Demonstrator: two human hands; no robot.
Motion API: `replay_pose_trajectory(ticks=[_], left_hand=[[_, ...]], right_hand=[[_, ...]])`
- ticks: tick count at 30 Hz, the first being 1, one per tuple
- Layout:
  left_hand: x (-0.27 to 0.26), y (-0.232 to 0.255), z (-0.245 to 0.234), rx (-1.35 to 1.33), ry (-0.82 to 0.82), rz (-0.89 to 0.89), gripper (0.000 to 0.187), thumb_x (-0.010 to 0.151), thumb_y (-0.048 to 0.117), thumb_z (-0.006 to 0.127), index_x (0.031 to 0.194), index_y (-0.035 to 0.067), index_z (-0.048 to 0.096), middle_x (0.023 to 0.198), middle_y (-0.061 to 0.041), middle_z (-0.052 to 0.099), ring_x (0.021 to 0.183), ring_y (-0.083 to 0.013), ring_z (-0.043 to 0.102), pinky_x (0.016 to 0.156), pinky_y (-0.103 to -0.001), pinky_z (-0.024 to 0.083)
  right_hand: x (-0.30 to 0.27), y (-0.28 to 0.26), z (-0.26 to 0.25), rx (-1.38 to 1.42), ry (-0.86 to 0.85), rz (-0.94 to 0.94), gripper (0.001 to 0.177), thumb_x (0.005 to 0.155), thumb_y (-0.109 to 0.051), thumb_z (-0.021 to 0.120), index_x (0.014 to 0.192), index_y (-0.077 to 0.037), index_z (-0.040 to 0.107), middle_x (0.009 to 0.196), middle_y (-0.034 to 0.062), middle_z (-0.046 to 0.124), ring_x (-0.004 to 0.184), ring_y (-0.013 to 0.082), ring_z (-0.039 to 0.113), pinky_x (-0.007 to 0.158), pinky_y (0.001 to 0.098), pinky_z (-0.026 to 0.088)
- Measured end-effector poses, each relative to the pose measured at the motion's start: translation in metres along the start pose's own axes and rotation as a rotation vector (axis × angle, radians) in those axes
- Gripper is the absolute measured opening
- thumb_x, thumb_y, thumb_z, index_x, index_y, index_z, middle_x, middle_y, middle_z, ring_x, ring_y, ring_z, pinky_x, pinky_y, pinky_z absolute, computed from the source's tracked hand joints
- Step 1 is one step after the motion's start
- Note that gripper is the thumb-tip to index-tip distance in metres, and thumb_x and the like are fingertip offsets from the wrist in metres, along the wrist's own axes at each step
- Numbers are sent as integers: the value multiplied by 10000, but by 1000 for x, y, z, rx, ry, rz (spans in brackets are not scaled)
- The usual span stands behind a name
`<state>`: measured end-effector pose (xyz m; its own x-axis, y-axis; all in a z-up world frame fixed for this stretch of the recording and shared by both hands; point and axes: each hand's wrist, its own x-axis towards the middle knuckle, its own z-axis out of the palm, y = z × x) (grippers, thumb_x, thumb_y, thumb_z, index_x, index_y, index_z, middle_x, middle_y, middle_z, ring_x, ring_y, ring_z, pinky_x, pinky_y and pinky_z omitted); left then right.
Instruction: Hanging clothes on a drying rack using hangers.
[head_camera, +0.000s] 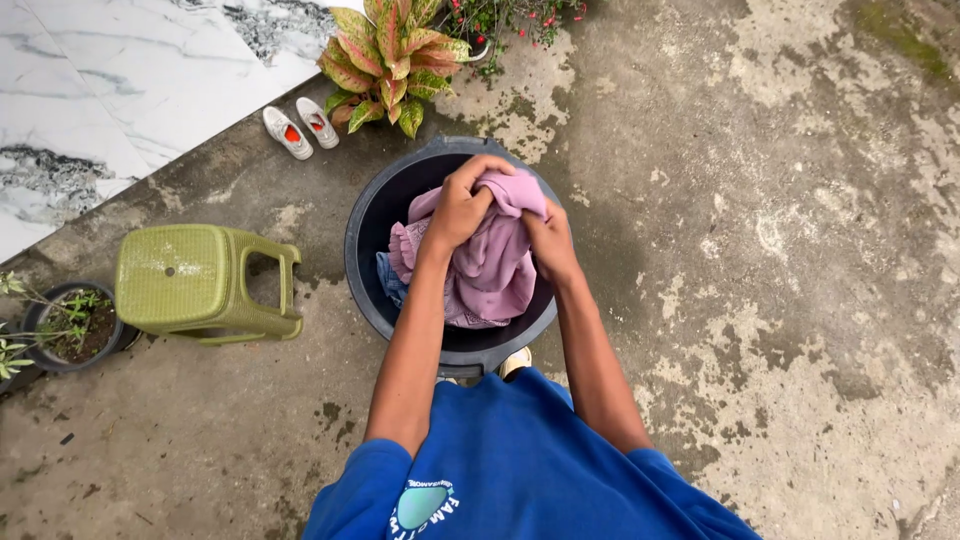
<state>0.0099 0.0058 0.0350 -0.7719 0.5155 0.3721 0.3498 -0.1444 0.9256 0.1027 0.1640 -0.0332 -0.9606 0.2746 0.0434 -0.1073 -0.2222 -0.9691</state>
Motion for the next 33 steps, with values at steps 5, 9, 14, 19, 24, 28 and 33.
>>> replay_pose_trajectory(ticks=[5, 9, 14, 19, 24, 28, 33], left_hand=[[-20, -24, -8, -44, 84, -53, 536, 874, -82, 658, 1375, 68, 538, 1359, -150, 611, 1299, -233, 572, 1080, -324, 471], [-46, -70, -14, 136, 58, -148, 867, 762, -33, 735, 1525, 87, 341, 1457, -211, 467, 1353, -292, 443, 1105, -368, 357], [-54, -106, -6, 206, -4, -470, 374, 998, 123, 605, 1372, 116, 597, 1301, -130, 686, 1205, -237, 662, 1019, -361, 494], [-38, -84, -8, -16, 350, -444, 285, 1035, 116, 518, 1274, 57, 663, 1169, -95, 739, 1048, -199, 674, 935, -343, 509], [-28, -57, -6, -385, 561, -205, 284, 1058, 72, 475, 1287, 41, 640, 1212, -79, 692, 1088, -144, 642, 976, -278, 500], [-29, -46, 20, -353, 481, -157, 269, 1038, 43, 573, 1284, 25, 681, 1197, -103, 714, 1068, -190, 664, 946, -319, 534], [-43, 16, 53, 346, 185, 57, 329, 934, 41, 740, 1253, 113, 714, 1270, -79, 728, 1183, -227, 696, 1009, -363, 562]], right_hand=[[-6, -19, -1, 390, 91, 98, 273, 1034, -10, 522, 1268, 74, 636, 1158, 152, 696, 999, 229, 628, 877, 348, 514], [-14, -56, 7, 624, 158, 121, 366, 1002, -86, 510, 1347, 35, 488, 1302, 227, 608, 1182, 289, 656, 1061, 415, 502], [-15, -54, -8, 856, -34, 90, 466, 1015, -213, 538, 1341, 118, 498, 1297, 274, 604, 1190, 324, 656, 1072, 441, 526], [-18, -38, -36, 820, 27, 104, 474, 976, -238, 481, 1303, 103, 517, 1286, 254, 621, 1194, 331, 647, 1050, 453, 564], [-9, -28, -47, -108, 235, 161, 522, 966, -150, 496, 1467, -16, 430, 1415, 302, 513, 1279, 374, 546, 1112, 465, 499], [-16, -46, -19, -328, 45, -50, 808, 810, -44, 541, 1593, -78, 342, 1619, 242, 400, 1482, 305, 412, 1196, 407, 378], [-19, -27, 6, -470, 57, -194, 609, 873, -22, 654, 1464, -15, 510, 1318, 142, 663, 1227, 230, 625, 1039, 340, 501]])
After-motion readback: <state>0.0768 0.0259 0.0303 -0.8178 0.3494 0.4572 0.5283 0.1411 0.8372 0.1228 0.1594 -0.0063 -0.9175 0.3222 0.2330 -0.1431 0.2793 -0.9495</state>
